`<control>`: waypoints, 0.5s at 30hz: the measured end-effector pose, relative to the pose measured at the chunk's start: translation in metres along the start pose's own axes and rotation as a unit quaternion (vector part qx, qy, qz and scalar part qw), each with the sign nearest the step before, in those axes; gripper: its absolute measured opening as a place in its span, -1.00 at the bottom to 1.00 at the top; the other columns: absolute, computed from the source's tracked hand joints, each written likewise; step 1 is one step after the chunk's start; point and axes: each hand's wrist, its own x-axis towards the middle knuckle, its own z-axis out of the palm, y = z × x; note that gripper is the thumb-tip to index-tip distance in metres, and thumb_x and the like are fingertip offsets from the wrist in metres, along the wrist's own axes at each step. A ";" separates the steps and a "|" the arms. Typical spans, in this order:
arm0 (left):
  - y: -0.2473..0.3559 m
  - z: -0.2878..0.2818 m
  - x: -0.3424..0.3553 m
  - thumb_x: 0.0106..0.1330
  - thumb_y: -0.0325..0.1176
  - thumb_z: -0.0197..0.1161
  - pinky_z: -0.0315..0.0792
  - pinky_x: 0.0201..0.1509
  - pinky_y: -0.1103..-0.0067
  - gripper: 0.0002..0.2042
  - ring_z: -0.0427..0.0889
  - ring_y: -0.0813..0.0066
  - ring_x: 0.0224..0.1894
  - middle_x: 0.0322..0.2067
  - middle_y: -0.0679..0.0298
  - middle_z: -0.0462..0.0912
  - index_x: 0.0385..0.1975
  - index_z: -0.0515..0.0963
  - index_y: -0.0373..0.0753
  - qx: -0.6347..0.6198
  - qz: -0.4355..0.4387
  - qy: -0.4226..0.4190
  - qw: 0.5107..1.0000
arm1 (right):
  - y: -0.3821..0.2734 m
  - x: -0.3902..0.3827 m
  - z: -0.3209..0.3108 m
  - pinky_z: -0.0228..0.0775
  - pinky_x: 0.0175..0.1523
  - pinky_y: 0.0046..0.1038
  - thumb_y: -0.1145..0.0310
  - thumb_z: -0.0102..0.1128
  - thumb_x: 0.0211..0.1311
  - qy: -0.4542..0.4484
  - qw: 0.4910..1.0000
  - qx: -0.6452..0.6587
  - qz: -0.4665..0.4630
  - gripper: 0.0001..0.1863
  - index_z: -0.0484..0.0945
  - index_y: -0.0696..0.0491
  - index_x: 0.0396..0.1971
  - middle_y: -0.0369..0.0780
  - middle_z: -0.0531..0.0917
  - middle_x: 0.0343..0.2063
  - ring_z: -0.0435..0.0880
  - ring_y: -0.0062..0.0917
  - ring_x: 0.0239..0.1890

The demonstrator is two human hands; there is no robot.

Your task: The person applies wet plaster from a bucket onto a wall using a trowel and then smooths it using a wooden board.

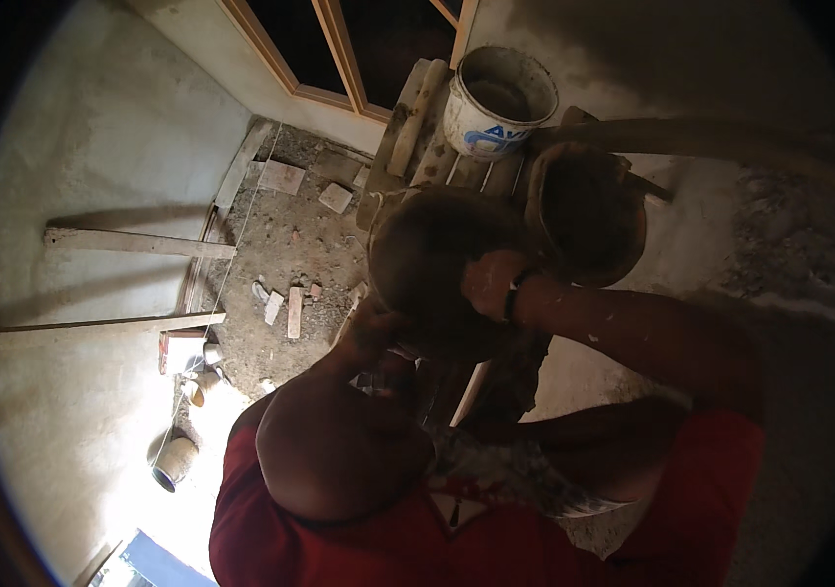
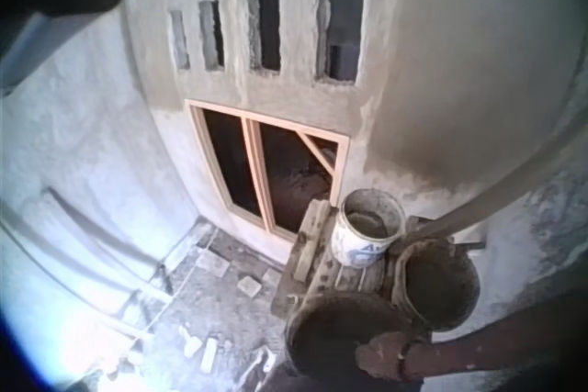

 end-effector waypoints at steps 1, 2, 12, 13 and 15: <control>0.005 -0.002 0.001 0.13 -0.42 0.13 0.60 -0.56 0.43 -0.61 0.65 0.21 -0.47 -0.32 0.04 0.58 -0.02 0.33 -0.39 0.001 -0.007 0.005 1.000 | -0.003 -0.003 0.001 0.52 -0.25 -0.30 0.37 -0.06 0.11 -0.009 0.999 -0.023 -0.041 -0.77 0.62 0.05 -0.40 -0.18 0.66 -0.35 0.67 -0.31 -0.28; 0.010 -0.004 0.003 0.13 -0.42 0.12 0.60 -0.57 0.43 -0.60 0.65 0.21 -0.47 -0.32 0.04 0.58 -0.02 0.33 -0.39 0.003 -0.014 0.009 1.000 | -0.004 -0.006 0.007 0.52 -0.26 -0.30 0.37 -0.05 0.10 0.014 0.997 -0.027 -0.075 -0.78 0.62 0.04 -0.41 -0.18 0.66 -0.36 0.67 -0.31 -0.29; 0.028 -0.006 0.016 0.07 -0.39 0.14 0.59 -0.64 0.46 -0.53 0.65 0.26 -0.43 -0.28 0.05 0.57 0.03 0.32 -0.32 -0.015 -0.005 0.000 1.000 | 0.013 -0.072 -0.046 0.50 -0.36 -0.26 0.41 0.00 0.05 0.060 0.994 0.085 0.030 -0.87 0.52 0.11 -0.45 -0.11 0.59 -0.60 0.65 -0.25 -0.44; 0.024 -0.005 0.019 0.07 -0.38 0.14 0.59 -0.65 0.48 -0.53 0.65 0.27 -0.43 -0.27 0.06 0.57 0.04 0.31 -0.31 -0.031 0.007 0.002 0.999 | 0.015 -0.073 -0.049 0.50 -0.35 -0.26 0.41 0.03 0.03 0.080 0.988 0.110 0.072 -0.87 0.51 0.11 -0.45 -0.10 0.60 -0.60 0.65 -0.24 -0.44; 0.019 -0.008 0.020 0.08 -0.37 0.12 0.58 -0.66 0.50 -0.52 0.65 0.27 -0.45 -0.26 0.06 0.57 0.06 0.30 -0.30 -0.042 0.007 0.002 0.999 | 0.024 -0.056 -0.038 0.50 -0.32 -0.29 0.41 0.07 -0.03 0.015 1.000 0.022 0.015 -0.86 0.54 0.13 -0.47 -0.08 0.61 -0.56 0.65 -0.23 -0.41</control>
